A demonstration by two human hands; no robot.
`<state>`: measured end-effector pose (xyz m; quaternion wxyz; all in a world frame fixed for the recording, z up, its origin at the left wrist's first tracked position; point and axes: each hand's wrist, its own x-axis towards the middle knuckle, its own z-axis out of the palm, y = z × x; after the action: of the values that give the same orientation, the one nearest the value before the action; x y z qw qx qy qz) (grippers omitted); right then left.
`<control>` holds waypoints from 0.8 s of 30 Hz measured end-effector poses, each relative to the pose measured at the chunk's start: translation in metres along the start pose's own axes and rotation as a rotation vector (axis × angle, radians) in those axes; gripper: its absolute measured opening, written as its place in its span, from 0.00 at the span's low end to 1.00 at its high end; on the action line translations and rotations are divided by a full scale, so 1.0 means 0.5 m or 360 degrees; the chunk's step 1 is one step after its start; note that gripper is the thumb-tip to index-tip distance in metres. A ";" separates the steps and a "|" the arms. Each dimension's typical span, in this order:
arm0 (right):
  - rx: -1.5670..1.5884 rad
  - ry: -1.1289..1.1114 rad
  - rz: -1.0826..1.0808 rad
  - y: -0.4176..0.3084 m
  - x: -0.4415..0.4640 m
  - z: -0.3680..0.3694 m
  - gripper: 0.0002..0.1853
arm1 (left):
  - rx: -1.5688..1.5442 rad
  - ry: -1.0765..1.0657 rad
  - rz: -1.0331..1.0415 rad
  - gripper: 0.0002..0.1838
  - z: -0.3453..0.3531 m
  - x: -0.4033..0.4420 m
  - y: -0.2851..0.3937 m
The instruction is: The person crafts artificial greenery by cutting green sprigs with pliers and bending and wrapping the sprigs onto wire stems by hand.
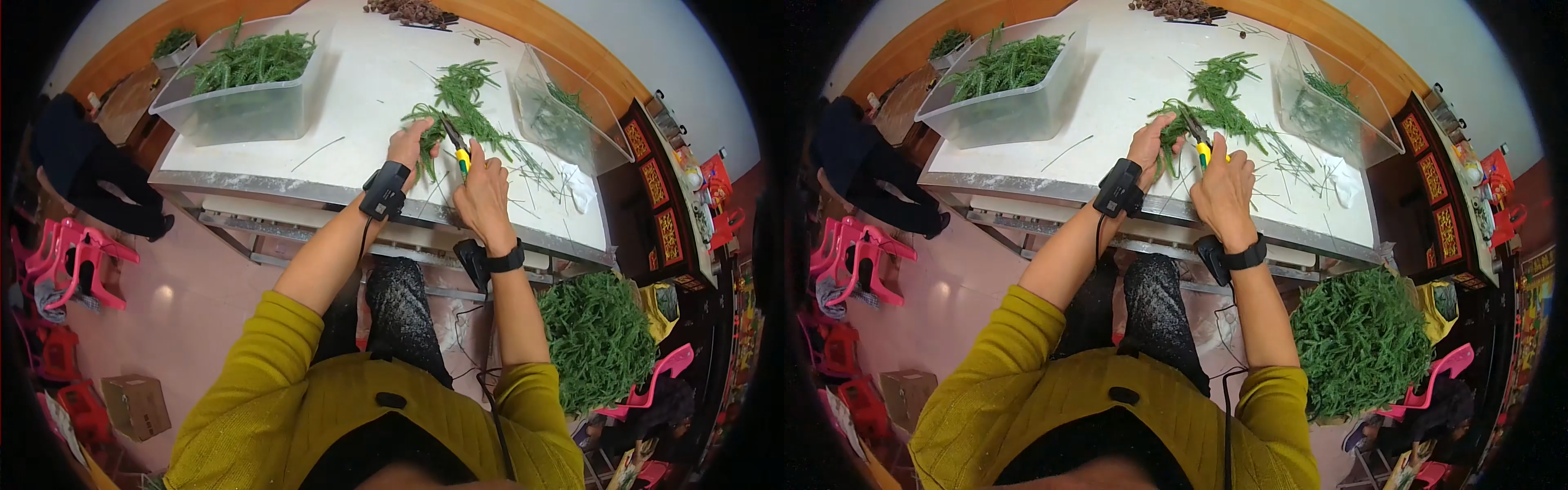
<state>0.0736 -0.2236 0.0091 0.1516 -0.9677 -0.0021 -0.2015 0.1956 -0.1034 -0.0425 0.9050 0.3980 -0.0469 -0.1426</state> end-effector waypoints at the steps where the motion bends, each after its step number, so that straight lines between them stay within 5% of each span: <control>1: 0.0018 0.0013 -0.0008 0.001 0.008 0.005 0.37 | 0.0054 -0.0018 0.0023 0.13 0.003 -0.005 0.003; 14: 0.0477 -0.0016 0.0112 -0.006 0.046 0.003 0.20 | 0.0508 -0.0010 0.0217 0.15 0.029 -0.028 0.008; 24: 0.0657 -0.0106 0.0167 0.006 0.049 -0.001 0.18 | 0.0512 0.0046 0.0165 0.12 0.030 -0.034 0.014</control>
<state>0.0961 -0.2279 0.0182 0.3567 -0.9210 0.0022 -0.1564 0.1779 -0.1046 -0.0264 0.8363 0.5368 -0.0766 -0.0807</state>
